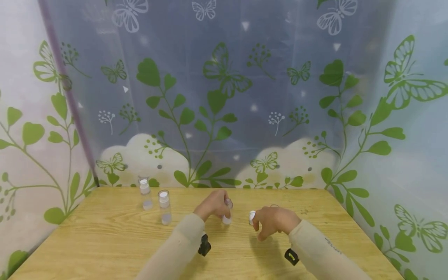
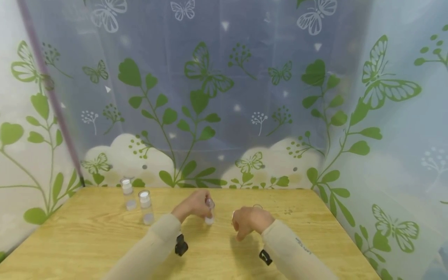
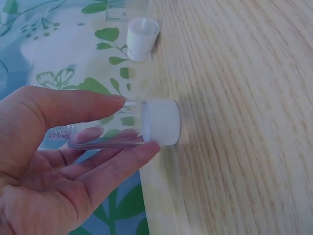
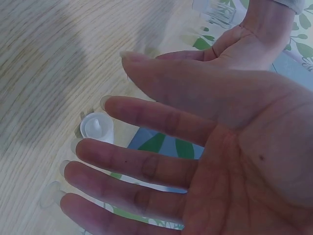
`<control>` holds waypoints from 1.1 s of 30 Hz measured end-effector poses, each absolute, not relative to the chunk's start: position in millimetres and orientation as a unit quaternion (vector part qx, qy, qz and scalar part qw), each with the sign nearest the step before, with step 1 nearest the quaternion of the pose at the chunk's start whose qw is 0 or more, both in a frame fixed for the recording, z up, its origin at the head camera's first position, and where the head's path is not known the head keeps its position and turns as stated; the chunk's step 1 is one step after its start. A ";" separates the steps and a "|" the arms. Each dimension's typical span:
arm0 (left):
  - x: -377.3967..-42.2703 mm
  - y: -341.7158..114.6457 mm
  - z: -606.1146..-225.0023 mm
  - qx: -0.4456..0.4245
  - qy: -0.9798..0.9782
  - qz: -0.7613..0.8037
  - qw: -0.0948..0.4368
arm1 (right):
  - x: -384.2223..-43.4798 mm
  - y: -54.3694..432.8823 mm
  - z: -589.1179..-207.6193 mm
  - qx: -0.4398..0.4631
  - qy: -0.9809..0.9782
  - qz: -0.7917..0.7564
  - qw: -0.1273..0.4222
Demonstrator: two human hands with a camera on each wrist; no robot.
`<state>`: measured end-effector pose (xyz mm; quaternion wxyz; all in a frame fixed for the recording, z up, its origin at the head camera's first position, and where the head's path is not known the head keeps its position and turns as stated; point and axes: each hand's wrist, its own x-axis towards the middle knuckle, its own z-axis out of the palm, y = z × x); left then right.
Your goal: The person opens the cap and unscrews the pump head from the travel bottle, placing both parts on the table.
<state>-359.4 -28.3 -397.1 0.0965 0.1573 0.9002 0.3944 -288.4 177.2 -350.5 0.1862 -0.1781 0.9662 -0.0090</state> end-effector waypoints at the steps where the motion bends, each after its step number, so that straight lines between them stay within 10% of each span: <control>1: -359.2 -28.5 -397.3 0.156 0.901 0.394 0.097 | -288.2 177.2 -350.7 -0.179 0.966 -0.008 0.187; 33: -294.9 -120.9 -380.0 0.182 0.948 0.258 0.042 | -285.9 153.6 -355.0 -0.362 0.913 -0.094 0.161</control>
